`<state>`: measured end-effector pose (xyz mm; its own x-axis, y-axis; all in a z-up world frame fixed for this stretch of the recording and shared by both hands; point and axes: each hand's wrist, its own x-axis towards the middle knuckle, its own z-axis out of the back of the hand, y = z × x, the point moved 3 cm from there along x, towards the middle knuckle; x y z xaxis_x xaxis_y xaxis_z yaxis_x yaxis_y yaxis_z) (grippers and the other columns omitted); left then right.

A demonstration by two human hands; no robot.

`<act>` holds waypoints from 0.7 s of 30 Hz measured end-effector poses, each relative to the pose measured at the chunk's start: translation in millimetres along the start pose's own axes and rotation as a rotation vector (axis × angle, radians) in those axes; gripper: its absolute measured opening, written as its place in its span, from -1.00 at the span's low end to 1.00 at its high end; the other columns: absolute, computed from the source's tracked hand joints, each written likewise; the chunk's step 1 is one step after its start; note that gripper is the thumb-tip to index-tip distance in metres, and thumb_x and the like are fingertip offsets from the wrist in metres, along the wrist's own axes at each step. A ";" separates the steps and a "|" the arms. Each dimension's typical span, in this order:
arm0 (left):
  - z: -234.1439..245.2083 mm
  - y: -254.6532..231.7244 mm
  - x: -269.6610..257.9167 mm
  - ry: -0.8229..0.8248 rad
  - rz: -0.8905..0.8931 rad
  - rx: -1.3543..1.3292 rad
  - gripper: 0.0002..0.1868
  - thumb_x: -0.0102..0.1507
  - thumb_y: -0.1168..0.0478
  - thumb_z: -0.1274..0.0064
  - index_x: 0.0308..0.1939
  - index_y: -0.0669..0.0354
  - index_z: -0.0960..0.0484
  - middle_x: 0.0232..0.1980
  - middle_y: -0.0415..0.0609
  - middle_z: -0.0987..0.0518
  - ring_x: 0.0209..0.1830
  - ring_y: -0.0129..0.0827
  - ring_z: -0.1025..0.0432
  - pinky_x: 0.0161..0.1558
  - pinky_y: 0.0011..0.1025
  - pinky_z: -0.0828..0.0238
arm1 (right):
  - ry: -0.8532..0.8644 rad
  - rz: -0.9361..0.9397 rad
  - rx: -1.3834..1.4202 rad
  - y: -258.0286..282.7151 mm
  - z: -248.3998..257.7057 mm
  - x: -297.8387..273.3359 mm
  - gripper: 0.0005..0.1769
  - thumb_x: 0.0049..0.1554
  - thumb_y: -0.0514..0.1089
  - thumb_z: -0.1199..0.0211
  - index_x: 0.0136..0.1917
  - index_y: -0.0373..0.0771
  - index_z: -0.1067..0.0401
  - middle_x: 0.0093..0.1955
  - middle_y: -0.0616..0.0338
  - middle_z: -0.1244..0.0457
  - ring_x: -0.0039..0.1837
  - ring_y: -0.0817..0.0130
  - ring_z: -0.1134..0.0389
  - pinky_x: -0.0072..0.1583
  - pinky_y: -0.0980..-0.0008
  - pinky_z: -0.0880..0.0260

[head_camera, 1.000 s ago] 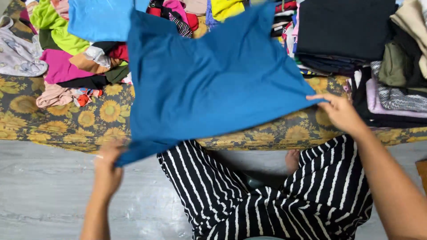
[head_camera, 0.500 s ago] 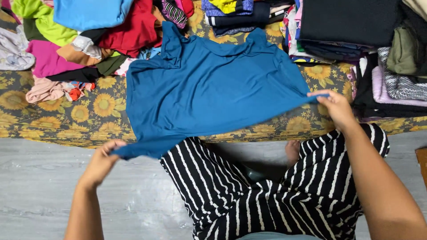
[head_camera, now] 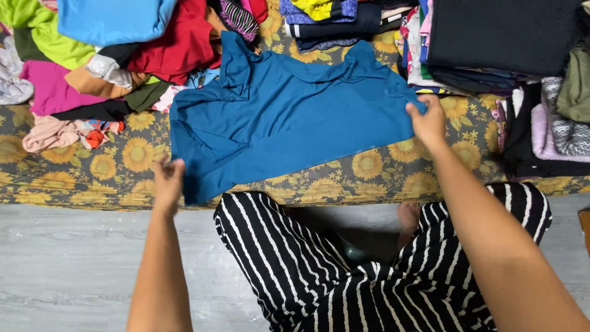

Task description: The person folds a blue shirt, a red shirt, an orange shirt, a black shirt, a blue floral dress, a pink patterned shirt, and a green shirt by hand on a sunflower-patterned bed. They smooth the fabric and fold the sides of each garment before placing it onto a stack.

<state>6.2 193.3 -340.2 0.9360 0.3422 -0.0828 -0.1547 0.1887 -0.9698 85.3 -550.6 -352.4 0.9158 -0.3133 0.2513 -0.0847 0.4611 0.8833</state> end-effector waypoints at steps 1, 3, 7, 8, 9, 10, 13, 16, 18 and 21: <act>-3.5 9.7 -8.9 0.002 -0.048 -0.017 -0.39 0.38 0.11 -0.15 0.41 0.16 -0.24 -0.06 -0.18 -0.48 -0.12 -0.54 -0.37 -0.08 -0.54 -0.33 | -0.059 0.035 -0.195 11.3 4.2 -11.6 -0.61 0.21 -0.08 -0.43 0.17 -0.35 -0.42 0.10 -0.05 -0.36 0.14 0.16 -0.36 0.20 0.28 -0.35; -9.3 22.1 -25.6 0.000 -0.092 -0.031 -0.42 0.39 0.12 -0.14 0.39 0.21 -0.26 -0.03 -0.18 -0.51 -0.08 -0.55 -0.38 -0.02 -0.56 -0.35 | -0.112 0.069 -0.389 24.1 7.4 -24.5 -0.48 0.14 -0.02 -0.51 0.19 -0.36 -0.39 0.16 -0.17 -0.33 0.20 -0.02 -0.34 0.21 0.13 -0.31; -13.0 35.4 -57.0 -0.133 -0.066 0.049 -0.44 0.33 0.17 -0.25 0.30 0.25 -0.33 -0.12 -0.13 -0.45 -0.19 -0.51 -0.34 -0.10 -0.51 -0.34 | -0.109 -0.060 -0.634 25.5 9.5 -27.8 -0.30 0.02 0.10 -0.58 0.24 -0.34 -0.41 0.23 -0.25 -0.31 0.26 -0.22 -0.29 0.25 -0.04 -0.25; -14.8 37.1 -61.8 -0.167 -0.085 0.098 -0.44 0.28 0.20 -0.29 0.24 0.26 -0.36 -0.12 -0.13 -0.43 -0.21 -0.50 -0.34 -0.11 -0.49 -0.37 | -0.065 -0.115 -0.656 26.0 9.4 -24.5 -0.26 -0.01 0.11 -0.58 0.26 -0.36 -0.41 0.21 -0.31 -0.30 0.25 -0.23 -0.30 0.23 -0.02 -0.28; -15.2 43.3 -64.4 -0.171 -0.084 0.098 -0.44 0.28 0.20 -0.29 0.24 0.26 -0.36 -0.12 -0.13 -0.43 -0.21 -0.50 -0.34 -0.11 -0.49 -0.37 | -0.063 -0.112 -0.656 20.9 10.4 -21.8 -0.26 -0.01 0.11 -0.58 0.26 -0.36 -0.41 0.21 -0.31 -0.30 0.25 -0.23 -0.30 0.23 -0.02 -0.28; -15.0 47.5 -68.0 -0.219 -0.150 0.194 -0.49 0.27 0.23 -0.32 0.18 0.28 -0.40 -0.10 -0.09 -0.41 -0.21 -0.46 -0.34 -0.11 -0.46 -0.38 | -0.002 -0.217 -0.627 12.2 11.3 -20.2 -0.26 0.01 0.09 -0.56 0.30 -0.36 -0.41 0.21 -0.31 -0.32 0.24 -0.19 -0.34 0.23 0.00 -0.31; -13.7 40.7 -76.0 -0.269 -0.214 0.365 -0.54 0.21 0.28 -0.36 0.07 0.32 -0.47 -0.12 -0.01 -0.44 -0.23 -0.39 -0.37 -0.13 -0.41 -0.40 | 0.085 -0.278 -0.493 -24.2 16.9 -15.9 -0.26 0.07 0.04 -0.52 0.34 -0.44 -0.39 0.22 -0.32 -0.34 0.22 -0.06 -0.41 0.22 0.11 -0.37; 2.4 58.2 -65.6 -0.196 -0.162 0.444 -0.63 0.21 0.29 -0.32 -0.01 0.33 -0.51 -0.20 0.01 -0.53 -0.25 -0.35 -0.42 -0.13 -0.38 -0.42 | 0.115 -0.282 -0.410 -3.2 34.8 -31.3 -0.28 0.10 -0.02 -0.50 0.36 -0.50 -0.37 0.23 -0.32 -0.34 0.20 0.03 -0.44 0.21 0.21 -0.39; 16.0 61.0 -58.6 -0.121 -0.113 0.445 -0.71 0.26 0.27 -0.29 -0.06 0.33 -0.53 -0.24 -0.01 -0.59 -0.26 -0.35 -0.46 -0.12 -0.37 -0.43 | 0.119 -0.326 -0.431 12.0 51.5 -47.0 -0.30 0.11 -0.04 -0.49 0.38 -0.48 -0.38 0.24 -0.31 -0.35 0.20 0.04 -0.43 0.21 0.23 -0.38; 30.1 50.9 -55.3 -0.031 -0.037 0.590 -0.81 0.25 0.30 -0.24 -0.11 0.29 -0.60 -0.24 0.02 -0.64 -0.26 -0.31 -0.52 -0.13 -0.33 -0.44 | 0.125 -0.370 -0.460 -4.1 77.9 -70.1 -0.31 0.13 0.00 -0.46 0.38 -0.47 -0.41 0.20 -0.33 -0.37 0.19 -0.04 -0.44 0.20 0.13 -0.39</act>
<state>-63.0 211.7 -378.1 0.9359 0.3505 -0.0359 -0.2800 0.6779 -0.6797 -9.2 -595.2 -342.7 0.8937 -0.4341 -0.1132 0.4012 0.6606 0.6345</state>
